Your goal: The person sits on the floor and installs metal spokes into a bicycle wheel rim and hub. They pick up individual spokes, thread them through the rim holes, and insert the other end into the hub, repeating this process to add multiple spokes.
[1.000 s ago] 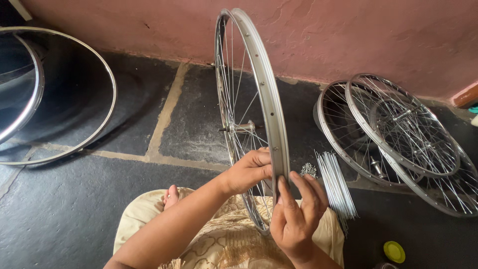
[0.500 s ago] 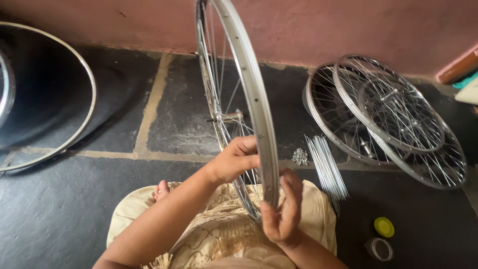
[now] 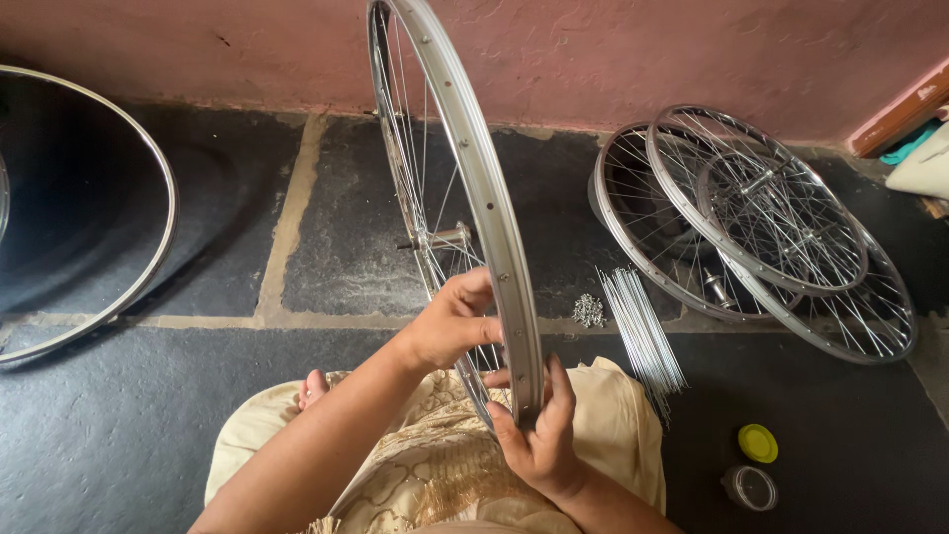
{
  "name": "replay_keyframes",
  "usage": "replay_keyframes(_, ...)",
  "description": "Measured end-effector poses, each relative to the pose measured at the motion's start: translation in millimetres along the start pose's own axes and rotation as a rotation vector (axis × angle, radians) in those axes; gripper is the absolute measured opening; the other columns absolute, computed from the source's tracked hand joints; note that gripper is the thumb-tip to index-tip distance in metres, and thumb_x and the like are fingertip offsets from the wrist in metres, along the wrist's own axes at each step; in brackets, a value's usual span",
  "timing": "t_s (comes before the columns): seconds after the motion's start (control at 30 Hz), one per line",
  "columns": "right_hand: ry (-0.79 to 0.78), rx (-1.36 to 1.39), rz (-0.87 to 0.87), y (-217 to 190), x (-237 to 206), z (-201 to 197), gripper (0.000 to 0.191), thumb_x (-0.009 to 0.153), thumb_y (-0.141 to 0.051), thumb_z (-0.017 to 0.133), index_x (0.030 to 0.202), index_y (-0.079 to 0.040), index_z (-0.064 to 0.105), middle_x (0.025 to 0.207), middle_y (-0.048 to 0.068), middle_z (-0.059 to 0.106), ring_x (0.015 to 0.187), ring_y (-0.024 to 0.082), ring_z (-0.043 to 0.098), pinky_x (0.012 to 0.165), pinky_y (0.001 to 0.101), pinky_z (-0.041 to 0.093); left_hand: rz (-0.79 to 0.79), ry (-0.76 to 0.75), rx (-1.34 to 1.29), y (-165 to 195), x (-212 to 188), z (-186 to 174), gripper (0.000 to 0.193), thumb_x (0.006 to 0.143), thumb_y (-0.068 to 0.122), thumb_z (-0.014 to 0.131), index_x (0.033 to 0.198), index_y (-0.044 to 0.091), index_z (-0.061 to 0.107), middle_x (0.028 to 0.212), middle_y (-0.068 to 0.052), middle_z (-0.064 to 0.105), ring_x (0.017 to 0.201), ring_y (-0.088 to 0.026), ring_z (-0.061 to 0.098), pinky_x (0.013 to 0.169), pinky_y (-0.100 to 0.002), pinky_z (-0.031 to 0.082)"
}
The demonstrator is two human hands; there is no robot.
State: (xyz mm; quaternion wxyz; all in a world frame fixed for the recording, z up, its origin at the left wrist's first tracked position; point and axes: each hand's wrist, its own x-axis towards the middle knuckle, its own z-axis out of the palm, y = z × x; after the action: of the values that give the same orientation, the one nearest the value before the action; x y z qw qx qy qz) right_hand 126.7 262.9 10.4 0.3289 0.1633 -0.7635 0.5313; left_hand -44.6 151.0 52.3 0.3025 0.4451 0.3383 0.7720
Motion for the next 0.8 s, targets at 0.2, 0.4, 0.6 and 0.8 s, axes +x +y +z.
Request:
replay_keyframes(0.2, 0.003, 0.011, -0.005, 3, 0, -2, 0.081, 0.099, 0.003, 0.062, 0.157, 0.003, 0.006, 0.133, 0.023, 0.056, 0.111, 0.025, 0.07, 0.099, 0.0374, 0.056, 0.074, 0.056, 0.442, 1, 3, 8, 0.031, 0.105, 0.033, 0.066, 0.112, 0.004, 0.075, 0.134, -0.003, 0.057, 0.131, -0.02, 0.047, 0.115, -0.039, 0.038)
replay_keyframes(0.4, 0.004, -0.009, 0.016, 5, -3, -3, 0.082, 0.097, 0.004, 0.062, 0.157, 0.003, 0.007, 0.126, 0.022, 0.06, 0.11, 0.026, 0.07, 0.097, 0.0377, 0.056, -0.045, 0.033, 0.411, 17, 6, 17, 0.037, 0.106, 0.043, 0.059, 0.1, 0.011, 0.076, 0.156, -0.004, 0.043, 0.145, -0.024, 0.032, 0.121, -0.046, 0.029)
replay_keyframes(0.6, -0.002, 0.022, 0.029, 5, -5, -2, 0.08, 0.098, 0.003, 0.063, 0.157, 0.006, 0.009, 0.122, 0.019, 0.062, 0.11, 0.024, 0.069, 0.097, 0.0361, 0.056, -0.013, 0.136, 0.228, 23, 6, 25, 0.029, 0.095, 0.037, 0.072, 0.111, 0.013, 0.074, 0.163, -0.006, 0.035, 0.147, -0.023, 0.032, 0.121, -0.045, 0.031)
replay_keyframes(0.8, -0.014, 0.002, 0.025, 2, -5, -4, 0.078, 0.099, 0.0, 0.063, 0.157, 0.007, 0.01, 0.121, 0.019, 0.062, 0.109, 0.023, 0.069, 0.097, 0.0363, 0.056, 0.025, 0.124, 0.138, 15, 4, 22, 0.028, 0.089, 0.034, 0.083, 0.107, 0.013, 0.077, 0.163, -0.009, 0.039, 0.153, -0.027, 0.031, 0.123, -0.048, 0.032)
